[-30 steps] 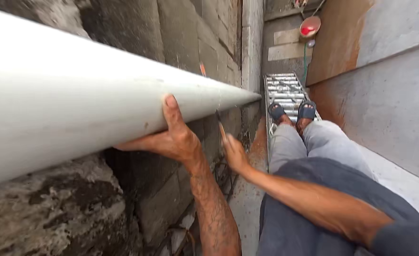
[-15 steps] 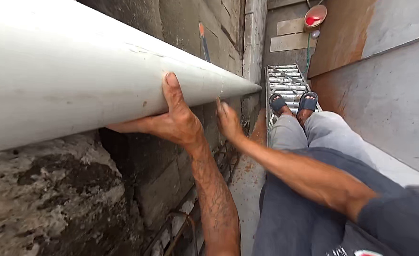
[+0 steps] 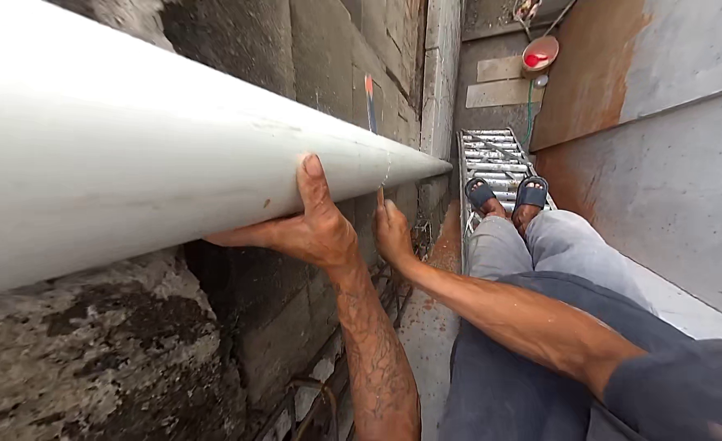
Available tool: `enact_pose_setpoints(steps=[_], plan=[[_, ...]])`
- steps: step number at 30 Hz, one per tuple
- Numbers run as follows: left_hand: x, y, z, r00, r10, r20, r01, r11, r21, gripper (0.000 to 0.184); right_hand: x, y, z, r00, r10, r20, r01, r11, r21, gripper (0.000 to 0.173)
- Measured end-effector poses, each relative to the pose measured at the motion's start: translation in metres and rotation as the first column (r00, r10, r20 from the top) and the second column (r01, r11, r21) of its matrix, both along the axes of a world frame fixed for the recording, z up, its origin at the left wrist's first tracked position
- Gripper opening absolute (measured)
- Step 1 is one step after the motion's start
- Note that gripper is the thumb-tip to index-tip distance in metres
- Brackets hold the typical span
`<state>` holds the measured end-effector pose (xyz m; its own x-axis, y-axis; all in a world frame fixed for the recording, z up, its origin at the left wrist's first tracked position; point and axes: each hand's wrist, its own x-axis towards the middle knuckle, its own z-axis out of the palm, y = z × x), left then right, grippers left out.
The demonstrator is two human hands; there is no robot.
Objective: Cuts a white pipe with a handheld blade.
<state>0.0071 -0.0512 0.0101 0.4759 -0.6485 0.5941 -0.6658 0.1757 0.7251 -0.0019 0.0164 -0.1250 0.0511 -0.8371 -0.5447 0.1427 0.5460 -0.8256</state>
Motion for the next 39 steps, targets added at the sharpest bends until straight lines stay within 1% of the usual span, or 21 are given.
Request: enact_pose_setpoints(steps=[2,4,5,7,9,10,11,13,15,17,19,22,24,26,28,30,31,34,36,38,39], plan=[[-0.002,0.002,0.0,1.0,0.011,0.004,-0.011,1.0,0.02,0.108,0.001,0.013,-0.008,1.0,-0.01,-0.019,0.008,0.998,-0.067,0.034],[0.001,0.002,0.001,1.0,0.004,0.006,-0.004,1.0,-0.001,0.109,-0.004,0.037,-0.008,0.998,0.059,-0.003,-0.059,0.998,-0.034,0.035],[0.001,-0.001,0.0,1.0,-0.008,-0.005,0.008,1.0,-0.026,0.11,-0.007,0.035,-0.006,0.998,0.062,0.008,-0.062,0.998,-0.005,0.035],[0.0,-0.006,-0.001,1.0,-0.016,-0.025,0.014,0.999,-0.051,0.111,-0.007,0.004,0.002,1.0,0.025,0.012,-0.025,1.0,0.01,0.036],[-0.001,-0.001,-0.001,1.0,0.001,-0.004,-0.001,1.0,-0.004,0.108,0.002,-0.014,-0.001,0.999,-0.044,-0.023,0.043,0.998,-0.048,0.036],[-0.002,0.003,0.0,1.0,0.017,0.004,-0.017,1.0,0.026,0.106,0.005,-0.006,-0.005,0.997,-0.06,-0.046,0.056,0.995,-0.085,0.036],[-0.003,0.006,0.0,0.999,0.032,0.01,-0.033,0.999,0.042,0.106,0.005,0.01,-0.006,0.997,-0.041,-0.066,0.035,0.995,-0.094,0.036],[-0.001,-0.002,-0.001,1.0,0.025,0.016,-0.024,1.0,-0.015,0.108,-0.002,0.03,-0.001,0.996,0.035,-0.084,-0.039,0.998,-0.054,0.036],[-0.001,-0.009,-0.004,1.0,0.008,-0.01,-0.009,0.997,-0.075,0.111,-0.011,0.018,0.009,0.99,0.086,-0.108,-0.086,0.996,0.001,0.035],[0.0,-0.001,-0.002,1.0,-0.008,-0.002,0.007,1.0,-0.027,0.111,-0.021,-0.009,0.02,0.984,0.151,-0.09,-0.145,0.987,0.066,0.037],[-0.001,0.0,-0.001,1.0,-0.002,-0.012,0.002,1.0,-0.002,0.111,-0.025,-0.031,0.012,0.984,0.156,-0.084,-0.155,0.988,0.027,0.038],[-0.003,-0.004,-0.004,0.999,0.006,-0.04,-0.008,0.999,-0.033,0.111,-0.048,-0.021,-0.005,0.967,0.235,-0.101,-0.243,0.967,-0.077,0.035],[-0.001,-0.001,-0.002,0.999,-0.002,-0.042,0.001,0.999,-0.039,0.112,-0.059,0.01,-0.006,0.937,0.338,-0.083,-0.342,0.939,-0.027,0.034],[0.002,-0.008,-0.005,1.0,-0.013,-0.022,0.011,0.996,-0.091,0.114,-0.064,0.002,-0.001,0.926,0.369,-0.08,-0.371,0.928,-0.012,0.036],[0.002,-0.007,-0.007,1.0,-0.019,0.01,0.019,0.996,-0.086,0.113,-0.057,-0.027,0.001,0.939,0.339,-0.058,-0.342,0.938,-0.053,0.041],[0.0,-0.001,-0.005,1.0,0.021,0.019,-0.02,0.999,-0.038,0.112,-0.045,-0.03,-0.005,0.967,0.247,-0.056,-0.253,0.959,-0.131,0.04],[0.001,-0.001,-0.004,0.999,0.028,0.021,-0.027,0.999,-0.029,0.112,-0.044,-0.022,-0.009,0.969,0.243,-0.046,-0.247,0.958,-0.145,0.04],[0.001,-0.006,-0.005,1.0,0.014,0.006,-0.014,0.998,-0.06,0.113,-0.056,0.019,-0.013,0.949,0.314,-0.013,-0.314,0.948,-0.051,0.036],[0.002,-0.009,-0.006,1.0,-0.01,0.009,0.011,0.997,-0.079,0.113,-0.055,-0.005,-0.006,0.941,0.337,-0.032,-0.338,0.94,-0.041,0.037],[0.001,-0.004,-0.006,1.0,-0.004,0.027,0.005,0.999,-0.051,0.11,-0.042,-0.025,-0.01,0.968,0.239,-0.075,-0.248,0.957,-0.153,0.039],[0.003,0.0,-0.005,0.999,0.006,0.036,-0.004,1.0,-0.03,0.108,-0.037,-0.018,-0.011,0.977,0.202,-0.071,-0.212,0.96,-0.186,0.039]])
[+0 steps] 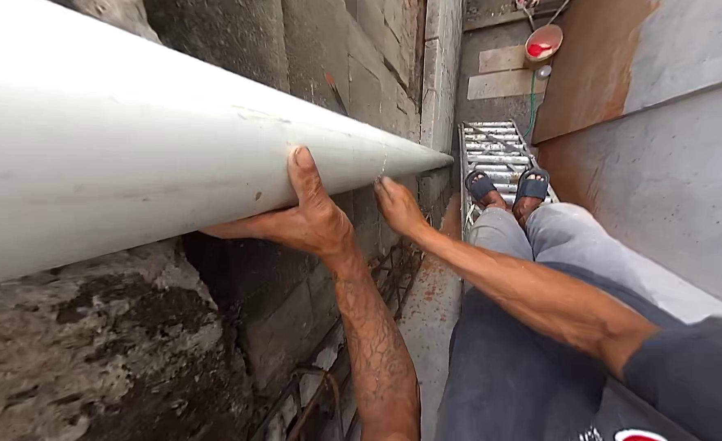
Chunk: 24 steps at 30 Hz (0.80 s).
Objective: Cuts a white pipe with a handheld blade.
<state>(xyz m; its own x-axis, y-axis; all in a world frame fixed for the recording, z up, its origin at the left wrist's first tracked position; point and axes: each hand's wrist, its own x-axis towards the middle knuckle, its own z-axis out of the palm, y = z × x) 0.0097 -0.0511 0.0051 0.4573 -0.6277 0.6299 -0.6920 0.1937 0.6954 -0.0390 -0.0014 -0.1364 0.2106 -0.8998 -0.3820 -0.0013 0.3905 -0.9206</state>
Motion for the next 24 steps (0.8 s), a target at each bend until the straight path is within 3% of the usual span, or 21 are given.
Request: enact_pose_setpoints(steps=[3,5,7,9,12,14,16,18,20,24], plan=[[0.0,-0.009,-0.002,1.0,-0.007,-0.015,0.006,0.999,-0.05,0.111,-0.015,0.032,0.004,0.996,0.081,-0.023,-0.079,0.992,0.103,0.037],[-0.001,-0.009,-0.001,0.999,0.002,-0.036,-0.003,0.999,-0.051,0.112,-0.012,0.019,0.012,0.993,0.106,-0.047,-0.097,0.98,0.173,0.037],[-0.002,-0.007,-0.001,1.0,0.005,-0.026,-0.006,0.999,-0.033,0.111,0.005,-0.009,0.009,0.996,0.024,-0.089,-0.014,0.995,0.103,0.037],[0.0,-0.004,-0.001,1.0,0.001,-0.025,-0.001,1.0,-0.009,0.109,0.009,0.003,0.003,0.996,-0.038,-0.075,0.04,0.999,0.024,0.033],[0.001,-0.01,-0.002,1.0,-0.002,-0.029,0.0,0.999,-0.051,0.112,-0.005,0.042,0.009,0.995,0.039,-0.087,-0.03,0.994,0.107,0.035],[0.001,-0.011,-0.002,0.999,-0.006,-0.037,0.004,0.999,-0.046,0.113,-0.001,0.012,0.018,0.996,0.053,-0.073,-0.041,0.987,0.157,0.037],[-0.001,-0.003,-0.002,1.0,0.015,-0.015,-0.015,1.0,-0.01,0.11,0.013,-0.004,0.013,0.996,-0.035,-0.087,0.044,0.993,0.108,0.036],[0.0,0.0,-0.001,1.0,0.023,-0.013,-0.023,1.0,0.001,0.109,0.013,0.021,0.008,0.995,-0.066,-0.079,0.07,0.996,0.057,0.035],[0.0,-0.006,0.0,0.999,0.006,-0.032,-0.007,1.0,-0.027,0.112,0.004,0.041,0.015,0.997,-0.004,-0.078,0.014,0.992,0.123,0.036],[-0.002,-0.004,0.0,0.999,-0.006,-0.048,0.005,1.0,-0.019,0.111,0.017,-0.001,0.014,0.996,-0.026,-0.084,0.038,0.989,0.142,0.034]])
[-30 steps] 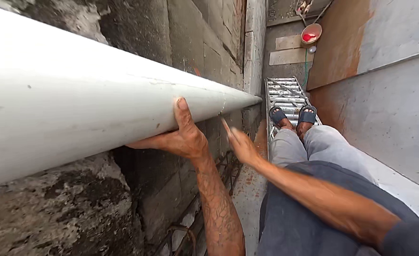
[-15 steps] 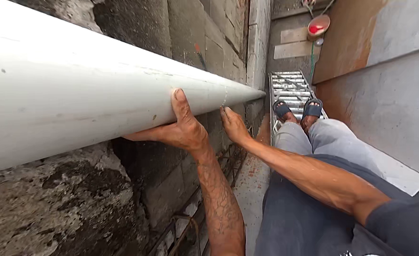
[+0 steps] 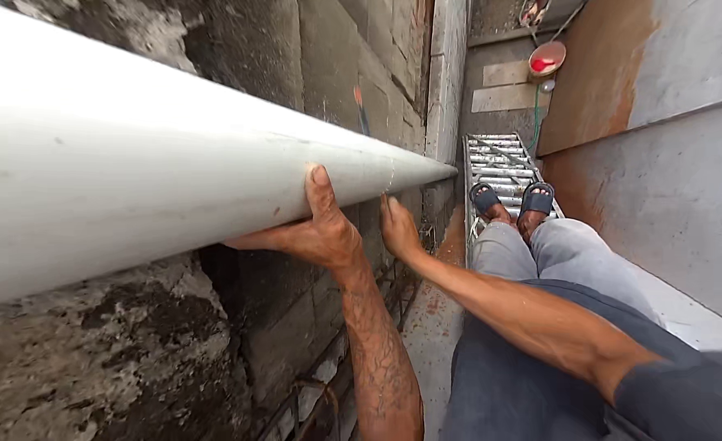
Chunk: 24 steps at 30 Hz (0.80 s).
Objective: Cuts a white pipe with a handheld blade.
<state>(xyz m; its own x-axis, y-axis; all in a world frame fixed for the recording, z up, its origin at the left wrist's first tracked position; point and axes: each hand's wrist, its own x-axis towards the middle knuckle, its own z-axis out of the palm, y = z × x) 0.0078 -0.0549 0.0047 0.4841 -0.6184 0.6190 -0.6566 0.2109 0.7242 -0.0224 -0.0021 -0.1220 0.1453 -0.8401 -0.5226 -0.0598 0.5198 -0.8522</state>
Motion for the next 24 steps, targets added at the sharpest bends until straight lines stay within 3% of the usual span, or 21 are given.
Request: enact_pose_setpoints(steps=[4,8,11,16,18,22,24], plan=[[0.003,0.004,0.001,1.0,0.015,0.026,-0.015,1.0,0.002,0.11,-0.003,0.062,-0.008,1.0,-0.017,0.02,0.018,0.998,-0.063,0.035],[0.003,-0.004,-0.002,1.0,0.004,0.024,-0.002,0.998,-0.066,0.112,-0.004,0.009,0.003,0.999,0.001,0.04,-0.001,1.0,-0.01,0.043],[0.005,0.004,0.0,0.999,0.03,0.036,-0.03,0.999,-0.017,0.11,0.001,0.042,-0.004,0.997,-0.039,0.06,0.044,0.997,-0.069,0.035],[0.006,0.004,-0.003,0.999,-0.037,0.032,0.038,0.999,-0.037,0.111,0.002,0.047,-0.011,0.995,0.075,0.062,-0.084,0.985,0.15,0.038],[0.006,0.006,-0.001,0.999,-0.028,0.034,0.029,1.0,-0.01,0.109,0.005,0.061,-0.01,0.998,0.016,0.063,-0.02,0.998,0.061,0.034],[0.002,0.009,0.001,1.0,-0.015,0.008,0.015,1.0,0.027,0.108,-0.002,0.046,0.0,0.999,-0.005,0.045,0.002,0.998,0.062,0.033],[0.002,-0.007,-0.004,1.0,-0.022,-0.019,0.021,0.998,-0.052,0.11,0.0,-0.012,-0.006,0.999,-0.033,-0.001,0.033,0.998,-0.045,0.036]])
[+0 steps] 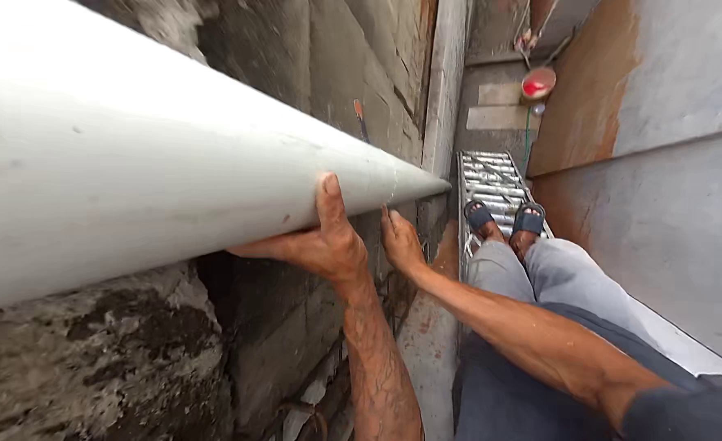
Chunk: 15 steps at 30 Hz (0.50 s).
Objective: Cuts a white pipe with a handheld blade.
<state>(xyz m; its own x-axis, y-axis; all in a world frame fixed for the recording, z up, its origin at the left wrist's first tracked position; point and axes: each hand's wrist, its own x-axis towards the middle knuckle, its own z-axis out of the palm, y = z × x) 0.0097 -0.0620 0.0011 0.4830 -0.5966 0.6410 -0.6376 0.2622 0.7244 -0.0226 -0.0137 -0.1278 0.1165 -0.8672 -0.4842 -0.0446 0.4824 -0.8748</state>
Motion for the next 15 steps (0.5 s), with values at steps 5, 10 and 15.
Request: enact_pose_setpoints(steps=[5,10,15], plan=[[0.002,0.004,-0.001,0.999,0.023,0.024,-0.024,1.0,0.014,0.111,-0.009,0.059,-0.008,0.998,0.051,0.022,-0.049,0.997,-0.062,0.035],[-0.001,0.009,0.002,0.998,0.044,0.047,-0.047,0.998,0.053,0.11,0.002,0.013,-0.003,0.999,0.021,0.037,-0.02,0.999,-0.038,0.038],[0.001,-0.001,0.001,0.999,0.026,0.027,-0.025,1.0,-0.015,0.115,-0.003,0.053,0.001,0.997,0.033,0.062,-0.034,0.999,0.009,0.036]])
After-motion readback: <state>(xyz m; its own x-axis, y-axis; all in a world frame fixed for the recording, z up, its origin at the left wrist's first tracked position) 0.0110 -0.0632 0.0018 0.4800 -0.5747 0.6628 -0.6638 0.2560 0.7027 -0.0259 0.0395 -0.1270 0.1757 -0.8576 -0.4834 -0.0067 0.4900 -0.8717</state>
